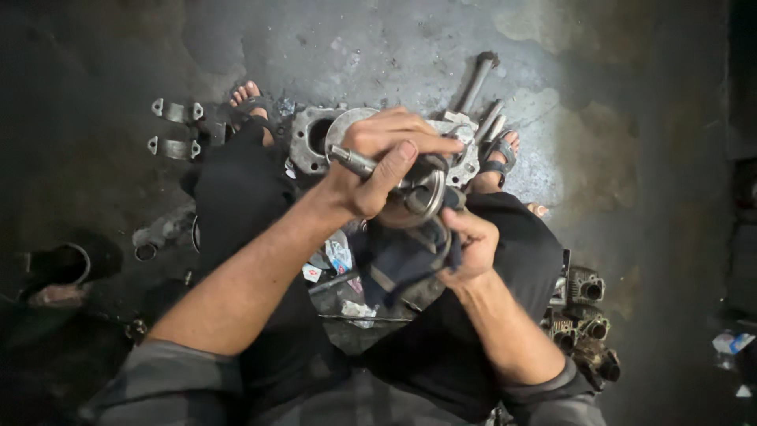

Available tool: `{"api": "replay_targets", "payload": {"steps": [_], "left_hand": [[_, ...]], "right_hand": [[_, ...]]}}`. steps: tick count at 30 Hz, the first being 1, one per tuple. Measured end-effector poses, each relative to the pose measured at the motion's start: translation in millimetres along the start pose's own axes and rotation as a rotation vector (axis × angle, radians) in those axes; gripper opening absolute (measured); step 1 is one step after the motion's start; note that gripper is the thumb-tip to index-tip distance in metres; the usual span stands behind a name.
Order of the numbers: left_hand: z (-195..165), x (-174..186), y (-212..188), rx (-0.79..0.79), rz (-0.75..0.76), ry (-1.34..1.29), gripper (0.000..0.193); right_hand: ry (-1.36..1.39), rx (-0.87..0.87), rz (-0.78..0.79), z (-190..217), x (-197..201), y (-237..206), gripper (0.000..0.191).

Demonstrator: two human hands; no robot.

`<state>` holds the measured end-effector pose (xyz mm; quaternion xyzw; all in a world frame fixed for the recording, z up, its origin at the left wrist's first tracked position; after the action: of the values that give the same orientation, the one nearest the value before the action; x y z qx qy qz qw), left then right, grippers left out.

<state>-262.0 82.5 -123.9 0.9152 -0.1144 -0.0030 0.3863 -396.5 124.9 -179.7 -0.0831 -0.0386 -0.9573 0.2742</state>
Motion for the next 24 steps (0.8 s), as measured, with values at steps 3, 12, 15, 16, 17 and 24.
{"api": "replay_targets", "payload": {"steps": [3, 12, 15, 16, 17, 24], "left_hand": [[31.3, -8.0, -11.8, 0.233, -0.048, -0.284, 0.061], [80.5, -14.9, -32.3, 0.576, -0.128, -0.139, 0.083], [75.7, -26.7, -35.7, 0.55, -0.128, -0.461, 0.086], [74.5, -30.2, -37.3, 0.55, -0.124, -0.492, 0.084], [73.5, -34.0, -36.6, 0.544, -0.12, -0.523, 0.082], [64.8, -35.0, -14.3, 0.463, -0.402, -1.656, 0.053]], "right_hand": [[-0.383, 0.125, 0.117, 14.3, -9.8, 6.3, 0.018], [-0.416, -0.18, -0.109, -34.8, 21.5, 5.7, 0.008], [0.334, -0.421, 0.04, -71.0, 20.2, -0.8, 0.027], [0.57, -0.473, 0.063, -76.5, 17.6, -4.1, 0.039], [0.717, -0.457, 0.122, -73.9, 14.4, -4.4, 0.041], [1.021, 0.115, -0.474, -60.1, 117.5, -20.9, 0.072]]}}
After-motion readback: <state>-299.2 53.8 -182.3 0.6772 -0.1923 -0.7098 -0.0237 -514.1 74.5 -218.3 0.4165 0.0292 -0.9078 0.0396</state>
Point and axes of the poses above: each hand's wrist, its own y-axis towards the middle knuckle, its own x-axis out of the back of the hand, z = x × y, the point moved 10 cm from there along y, towards the middle knuckle, and after that the axes turned 5 degrees about -x, right-handed, at the moved point
